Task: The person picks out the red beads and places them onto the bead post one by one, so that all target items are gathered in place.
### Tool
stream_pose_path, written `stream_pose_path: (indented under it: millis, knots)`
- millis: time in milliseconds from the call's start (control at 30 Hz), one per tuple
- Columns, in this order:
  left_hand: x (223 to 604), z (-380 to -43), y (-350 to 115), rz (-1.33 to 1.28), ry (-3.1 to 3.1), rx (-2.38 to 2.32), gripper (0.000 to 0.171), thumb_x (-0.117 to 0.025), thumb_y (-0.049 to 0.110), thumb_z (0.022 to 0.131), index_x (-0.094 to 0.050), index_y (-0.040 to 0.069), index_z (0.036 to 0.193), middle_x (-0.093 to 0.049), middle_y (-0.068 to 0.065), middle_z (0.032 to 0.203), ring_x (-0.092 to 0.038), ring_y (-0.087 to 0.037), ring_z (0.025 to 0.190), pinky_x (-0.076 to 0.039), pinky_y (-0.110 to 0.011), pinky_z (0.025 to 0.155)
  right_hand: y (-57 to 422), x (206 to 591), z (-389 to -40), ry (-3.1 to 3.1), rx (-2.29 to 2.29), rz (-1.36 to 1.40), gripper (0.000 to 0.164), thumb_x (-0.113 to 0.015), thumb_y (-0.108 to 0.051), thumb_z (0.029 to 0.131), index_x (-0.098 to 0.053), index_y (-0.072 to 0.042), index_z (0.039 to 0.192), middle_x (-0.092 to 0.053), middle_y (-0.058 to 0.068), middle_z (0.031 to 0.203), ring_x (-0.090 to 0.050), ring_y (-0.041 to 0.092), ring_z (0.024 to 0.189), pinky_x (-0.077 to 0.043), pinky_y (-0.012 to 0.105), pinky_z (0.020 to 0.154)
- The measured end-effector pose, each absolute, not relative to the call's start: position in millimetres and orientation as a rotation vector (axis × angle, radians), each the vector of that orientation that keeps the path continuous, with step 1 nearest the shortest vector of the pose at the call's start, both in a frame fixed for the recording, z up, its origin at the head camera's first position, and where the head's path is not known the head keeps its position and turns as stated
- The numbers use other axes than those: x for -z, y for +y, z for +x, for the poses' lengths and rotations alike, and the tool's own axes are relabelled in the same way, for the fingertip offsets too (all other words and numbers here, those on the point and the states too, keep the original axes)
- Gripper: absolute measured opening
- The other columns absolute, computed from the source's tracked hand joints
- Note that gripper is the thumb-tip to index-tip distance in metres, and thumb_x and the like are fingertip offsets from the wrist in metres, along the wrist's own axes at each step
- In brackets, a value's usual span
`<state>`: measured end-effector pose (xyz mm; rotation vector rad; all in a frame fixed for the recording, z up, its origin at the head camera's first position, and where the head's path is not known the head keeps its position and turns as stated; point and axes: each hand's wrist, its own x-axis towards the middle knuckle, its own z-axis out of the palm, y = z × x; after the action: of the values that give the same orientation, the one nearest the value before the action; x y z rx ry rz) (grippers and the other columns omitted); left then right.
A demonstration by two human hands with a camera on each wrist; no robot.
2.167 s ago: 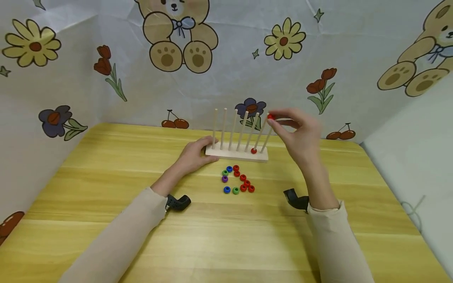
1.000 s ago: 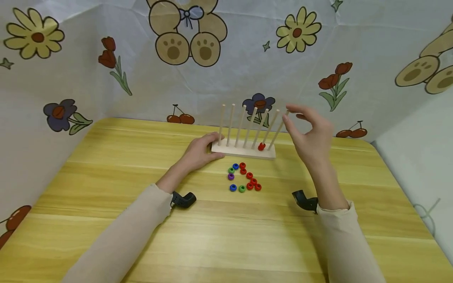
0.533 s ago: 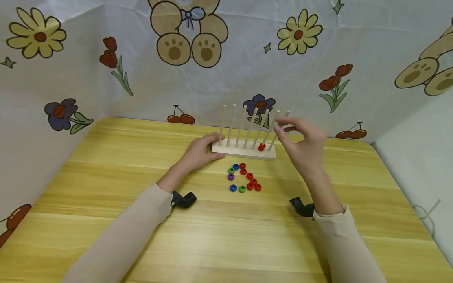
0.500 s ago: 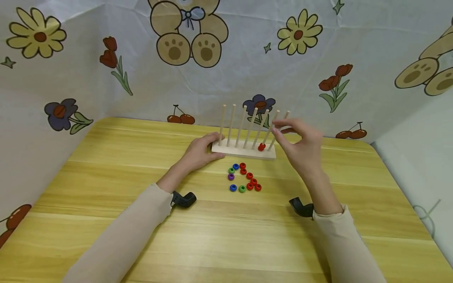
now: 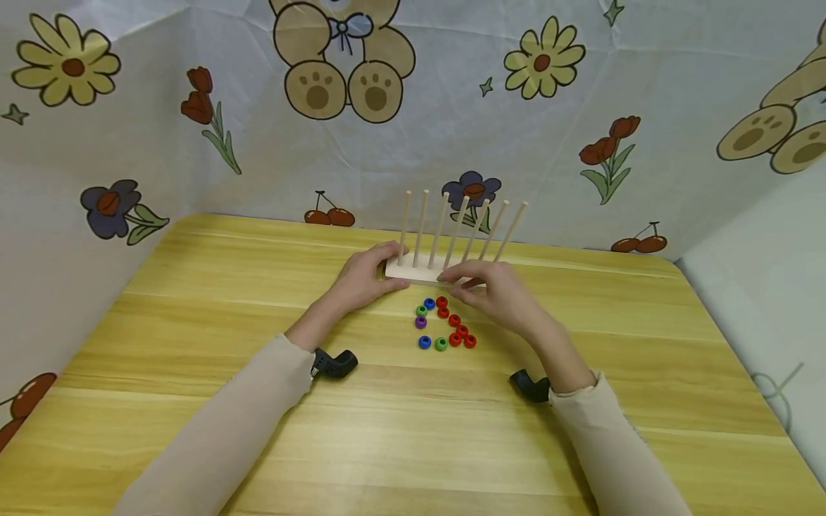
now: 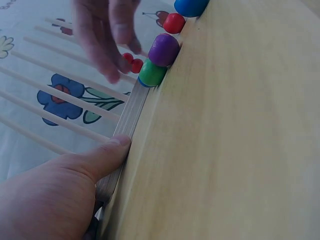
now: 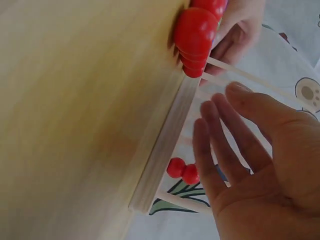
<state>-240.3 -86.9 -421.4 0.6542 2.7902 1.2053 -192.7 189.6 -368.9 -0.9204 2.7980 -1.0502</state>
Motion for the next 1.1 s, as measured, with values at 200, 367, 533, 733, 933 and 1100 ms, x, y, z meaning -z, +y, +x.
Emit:
stream_pose_path:
  millis: [200, 367, 533, 733, 933, 1100]
  knots:
    - [420.7, -240.7, -84.3, 0.653, 2.795, -1.192, 0.06, -0.082, 0.037, 0.093, -0.063, 0.019, 0.147, -0.046, -0.01, 0.165, -0.042, -0.03, 0.154, -0.032, -0.048, 0.128, 187.9, 375.6, -192.5, 2.712, 0.988, -0.923, 0.025, -0.077, -0.002, 0.095, -0.081, -0.014, 0.117, -0.079, -0.001, 0.116, -0.074, 0.019, 0.109, -0.062, 0.04, 0.097]
    - [420.8, -241.7, -83.1, 0.657, 2.801, -1.181, 0.06, -0.082, 0.038, 0.094, -0.062, 0.019, 0.147, -0.047, -0.009, 0.164, -0.043, -0.03, 0.153, -0.033, -0.048, 0.128, 188.4, 378.7, -193.0, 2.696, 0.961, -0.943, 0.023, -0.077, 0.0, 0.094, -0.082, -0.013, 0.112, -0.08, 0.0, 0.114, -0.073, 0.021, 0.111, -0.061, 0.042, 0.099]
    - [420.4, -242.1, -83.8, 0.65, 2.797, -1.185, 0.061, -0.081, 0.04, 0.094, -0.062, 0.019, 0.148, -0.047, -0.009, 0.165, -0.042, -0.028, 0.154, -0.033, -0.047, 0.128, 187.9, 379.5, -193.5, 2.701, 0.958, -0.983, 0.023, -0.078, 0.002, 0.092, -0.082, -0.01, 0.11, -0.08, 0.003, 0.111, -0.074, 0.022, 0.105, -0.063, 0.042, 0.095]
    - [421.3, -242.3, -84.0, 0.65, 2.79, -1.206, 0.062, -0.082, 0.038, 0.093, -0.061, 0.018, 0.148, -0.049, -0.007, 0.163, -0.044, -0.028, 0.153, -0.034, -0.045, 0.128, 186.9, 377.5, -193.6, 2.744, 0.95, -0.928, 0.02, -0.08, -0.001, 0.092, -0.081, -0.008, 0.11, -0.079, 0.003, 0.106, -0.074, 0.019, 0.099, -0.063, 0.04, 0.092]
    - [423.1, -237.9, -86.7, 0.661, 2.775, -1.221, 0.063, -0.083, 0.036, 0.092, -0.061, 0.018, 0.148, -0.049, -0.007, 0.163, -0.045, -0.028, 0.152, -0.035, -0.045, 0.127, 187.3, 364.6, -187.4, 2.806, 1.11, -0.866, 0.02, -0.078, 0.001, 0.093, -0.078, -0.003, 0.113, -0.079, 0.009, 0.108, -0.076, 0.023, 0.097, -0.066, 0.042, 0.088]
    - [422.3, -232.8, -89.5, 0.682, 2.759, -1.231, 0.062, -0.083, 0.034, 0.093, -0.061, 0.018, 0.148, -0.048, -0.007, 0.164, -0.045, -0.028, 0.152, -0.035, -0.046, 0.127, 193.9, 342.4, -174.9, 2.966, 1.241, -0.889, 0.02, -0.078, 0.0, 0.094, -0.076, -0.003, 0.114, -0.078, 0.01, 0.109, -0.076, 0.025, 0.098, -0.065, 0.043, 0.087]
